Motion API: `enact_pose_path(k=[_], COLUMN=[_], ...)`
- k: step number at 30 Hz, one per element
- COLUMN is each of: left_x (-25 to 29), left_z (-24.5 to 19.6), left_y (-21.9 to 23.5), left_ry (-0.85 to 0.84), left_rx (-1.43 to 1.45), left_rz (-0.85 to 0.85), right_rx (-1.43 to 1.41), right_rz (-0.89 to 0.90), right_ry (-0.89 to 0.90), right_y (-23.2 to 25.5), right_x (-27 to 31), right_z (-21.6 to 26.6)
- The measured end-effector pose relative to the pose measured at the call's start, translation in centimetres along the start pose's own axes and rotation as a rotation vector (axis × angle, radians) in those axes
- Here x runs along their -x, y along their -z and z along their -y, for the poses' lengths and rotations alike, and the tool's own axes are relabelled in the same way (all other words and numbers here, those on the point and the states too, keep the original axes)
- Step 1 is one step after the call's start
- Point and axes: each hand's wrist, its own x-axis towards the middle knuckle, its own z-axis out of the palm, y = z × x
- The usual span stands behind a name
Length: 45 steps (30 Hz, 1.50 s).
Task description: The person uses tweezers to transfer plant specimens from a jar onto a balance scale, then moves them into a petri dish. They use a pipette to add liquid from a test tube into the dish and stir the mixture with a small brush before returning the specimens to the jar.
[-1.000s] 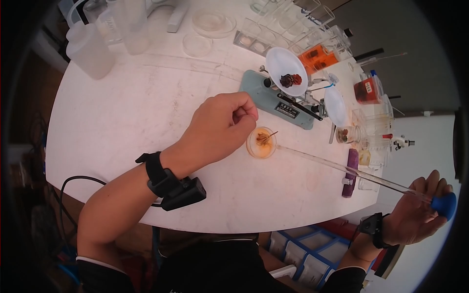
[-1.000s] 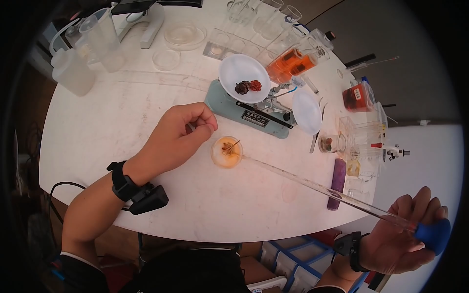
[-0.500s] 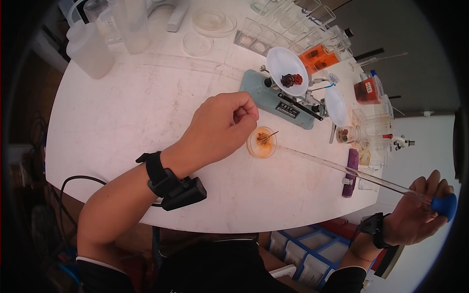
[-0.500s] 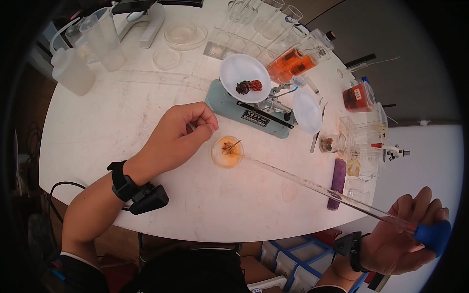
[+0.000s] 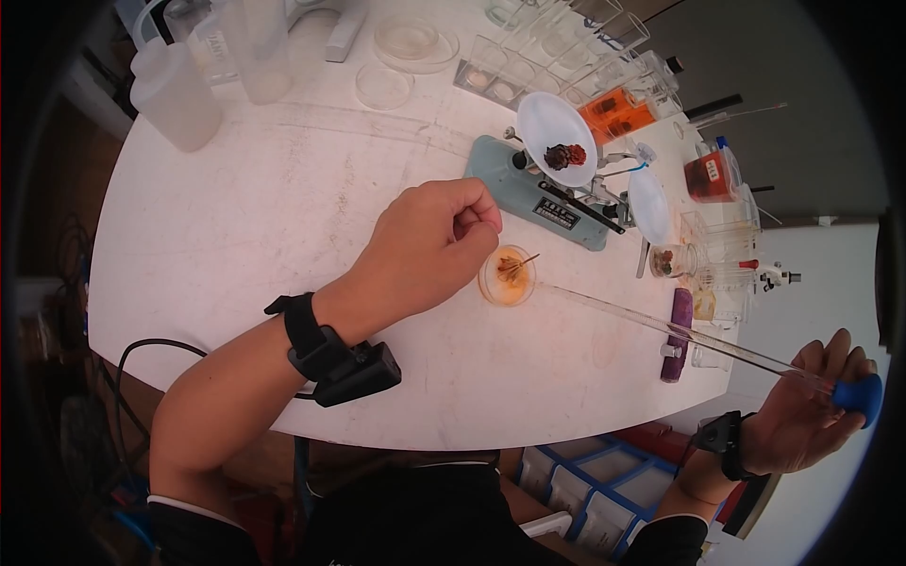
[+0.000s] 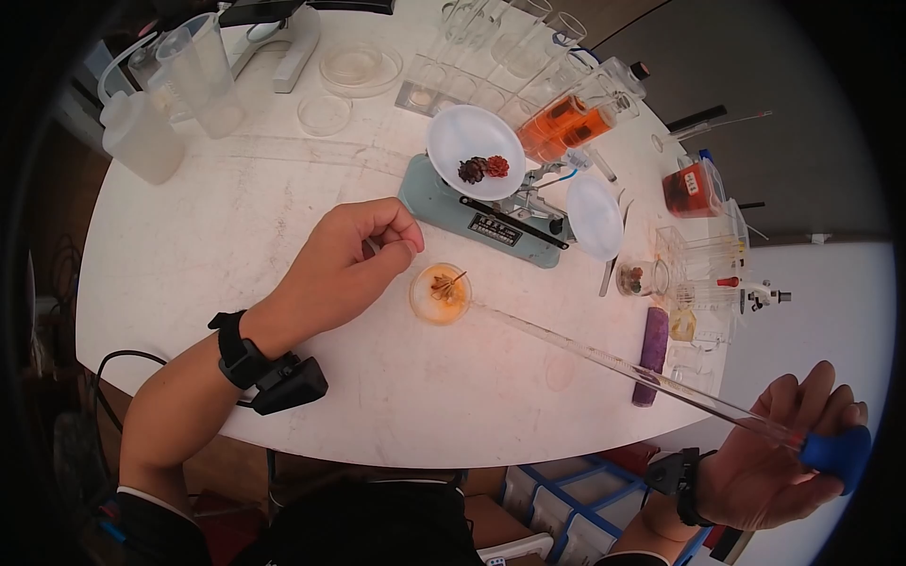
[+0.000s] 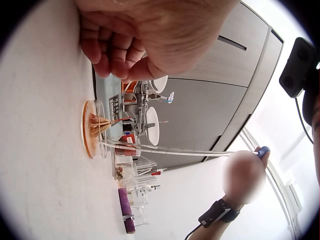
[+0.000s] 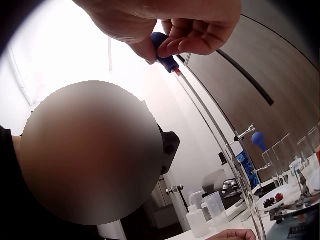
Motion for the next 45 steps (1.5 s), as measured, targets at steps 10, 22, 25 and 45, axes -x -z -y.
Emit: enact_pose_path(k=[10,22,25,45], left_x=[0.0,0.0,0.0,0.0], left_z=[0.0,-0.1,-0.1,-0.2], left_y=[0.0,0.0,0.0,0.0], left_ry=[0.011,0.011,0.011,0.010], left_rx=[-0.012,-0.007,0.004,-0.005], left_rz=[0.001,-0.003,-0.002,-0.001], right_rx=[0.026,0.083,0.082,0.005], right_rz=[0.008,-0.028,-0.016,0.019], right_ry=[-0.010,0.001,-0.018,-0.041], right_y=[0.4,0.1,0.4,1.0], right_x=[-0.1,-0.1,-0.1,-0.2], right_z=[0.2,0.1,0.2,0.8])
